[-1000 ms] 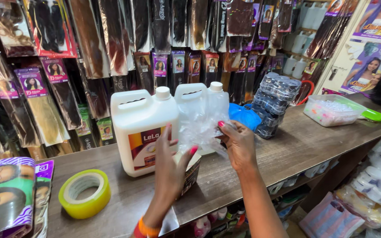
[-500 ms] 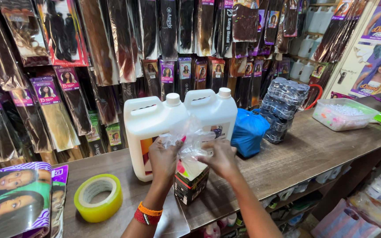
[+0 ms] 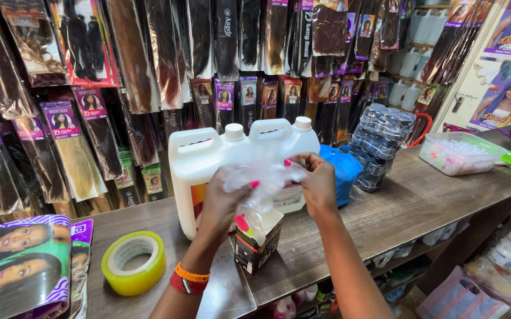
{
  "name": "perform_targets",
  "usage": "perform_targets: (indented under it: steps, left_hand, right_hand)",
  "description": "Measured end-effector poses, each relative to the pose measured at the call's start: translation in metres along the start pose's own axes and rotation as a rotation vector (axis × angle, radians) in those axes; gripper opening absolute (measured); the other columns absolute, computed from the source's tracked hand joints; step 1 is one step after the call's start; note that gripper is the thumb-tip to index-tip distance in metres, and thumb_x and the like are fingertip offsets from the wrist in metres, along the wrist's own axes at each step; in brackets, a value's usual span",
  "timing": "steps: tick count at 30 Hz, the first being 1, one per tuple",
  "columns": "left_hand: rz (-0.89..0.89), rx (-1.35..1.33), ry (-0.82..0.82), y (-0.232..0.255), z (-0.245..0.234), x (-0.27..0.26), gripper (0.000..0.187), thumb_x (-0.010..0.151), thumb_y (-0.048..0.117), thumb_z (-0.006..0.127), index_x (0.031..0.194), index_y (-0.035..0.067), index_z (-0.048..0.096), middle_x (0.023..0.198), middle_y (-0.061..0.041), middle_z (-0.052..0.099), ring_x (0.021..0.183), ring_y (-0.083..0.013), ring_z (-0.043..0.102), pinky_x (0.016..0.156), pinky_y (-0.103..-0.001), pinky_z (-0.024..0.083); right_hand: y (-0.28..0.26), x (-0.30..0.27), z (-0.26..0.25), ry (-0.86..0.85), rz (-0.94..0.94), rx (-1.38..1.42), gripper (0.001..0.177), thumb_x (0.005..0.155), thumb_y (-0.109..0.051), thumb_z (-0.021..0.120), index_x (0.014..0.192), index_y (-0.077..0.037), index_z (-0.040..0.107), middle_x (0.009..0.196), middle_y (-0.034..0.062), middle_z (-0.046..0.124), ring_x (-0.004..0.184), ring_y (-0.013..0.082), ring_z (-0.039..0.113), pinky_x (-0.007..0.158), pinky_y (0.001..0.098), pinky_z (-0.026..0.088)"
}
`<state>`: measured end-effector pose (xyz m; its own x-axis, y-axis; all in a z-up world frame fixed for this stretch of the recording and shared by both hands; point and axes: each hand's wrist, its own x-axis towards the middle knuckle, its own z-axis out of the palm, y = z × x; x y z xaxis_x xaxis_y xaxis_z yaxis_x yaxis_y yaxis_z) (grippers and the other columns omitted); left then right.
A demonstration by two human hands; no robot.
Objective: The person wipes stacks of packaged hair supplies with a cloth, then opens a green-lidded container to remove bubble wrap and sort colorful hair accessories. The person handles the items one by one and places them into a clear plastic bag.
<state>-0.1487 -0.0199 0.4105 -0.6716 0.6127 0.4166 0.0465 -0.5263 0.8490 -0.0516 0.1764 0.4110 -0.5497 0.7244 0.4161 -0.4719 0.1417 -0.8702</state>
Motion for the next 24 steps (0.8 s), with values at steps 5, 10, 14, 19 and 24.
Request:
perform_targets:
  steps: [5, 10, 14, 19, 24]
  left_hand:
    - [0.028, 0.277, -0.119, -0.007, 0.008, 0.002, 0.068, 0.074, -0.001, 0.077, 0.137, 0.007, 0.051, 0.121, 0.000, 0.063, 0.096, -0.0131, 0.068, 0.080, -0.027, 0.057]
    - [0.127, 0.300, -0.083, -0.030, -0.018, 0.002, 0.025, 0.084, 0.003, 0.072, 0.109, -0.002, 0.073, 0.096, -0.009, 0.078, 0.085, -0.0146, 0.070, 0.076, -0.029, 0.057]
    - [0.061, 0.184, 0.059, -0.008, -0.022, -0.004, 0.026, 0.084, 0.014, 0.078, 0.104, 0.001, 0.069, 0.090, -0.006, 0.074, 0.076, -0.0129, 0.068, 0.069, -0.028, 0.055]
    - [0.031, 0.114, 0.102, 0.009, -0.015, -0.010, 0.024, 0.087, 0.023, 0.075, 0.097, 0.001, 0.073, 0.084, 0.000, 0.072, 0.072, -0.0097, 0.062, 0.063, -0.027, 0.051]
    - [-0.039, 0.074, 0.143, -0.011, -0.011, -0.009, 0.032, 0.094, 0.027, 0.076, 0.083, -0.003, 0.072, 0.068, -0.001, 0.060, 0.058, -0.0101, 0.048, 0.051, -0.028, 0.039]
  right_hand:
    - [-0.001, -0.001, 0.011, -0.236, 0.058, 0.194, 0.024, 0.087, 0.002, 0.073, 0.109, 0.006, 0.065, 0.088, 0.0133, 0.074, 0.071, 0.0169, 0.072, 0.065, 0.0308, 0.062]
    - [-0.006, -0.004, 0.009, -0.165, 0.032, 0.218, 0.025, 0.092, -0.008, 0.073, 0.111, 0.005, 0.062, 0.093, 0.0146, 0.075, 0.075, 0.0175, 0.073, 0.070, 0.0321, 0.064]
    - [0.008, -0.001, 0.005, -0.185, 0.121, 0.081, 0.025, 0.091, -0.012, 0.070, 0.110, 0.003, 0.065, 0.093, 0.0101, 0.074, 0.075, 0.0157, 0.071, 0.070, 0.0315, 0.063]
    - [0.029, -0.009, -0.002, -0.725, 0.134, -0.742, 0.023, 0.086, -0.017, 0.076, 0.102, -0.001, 0.078, 0.086, 0.0140, 0.076, 0.076, 0.0243, 0.072, 0.070, 0.0362, 0.058]
    - [0.083, -0.005, 0.025, -1.170, -0.043, -1.674, 0.028, 0.082, -0.014, 0.072, 0.109, -0.018, 0.077, 0.103, 0.0129, 0.072, 0.097, 0.0354, 0.068, 0.086, 0.0439, 0.052]
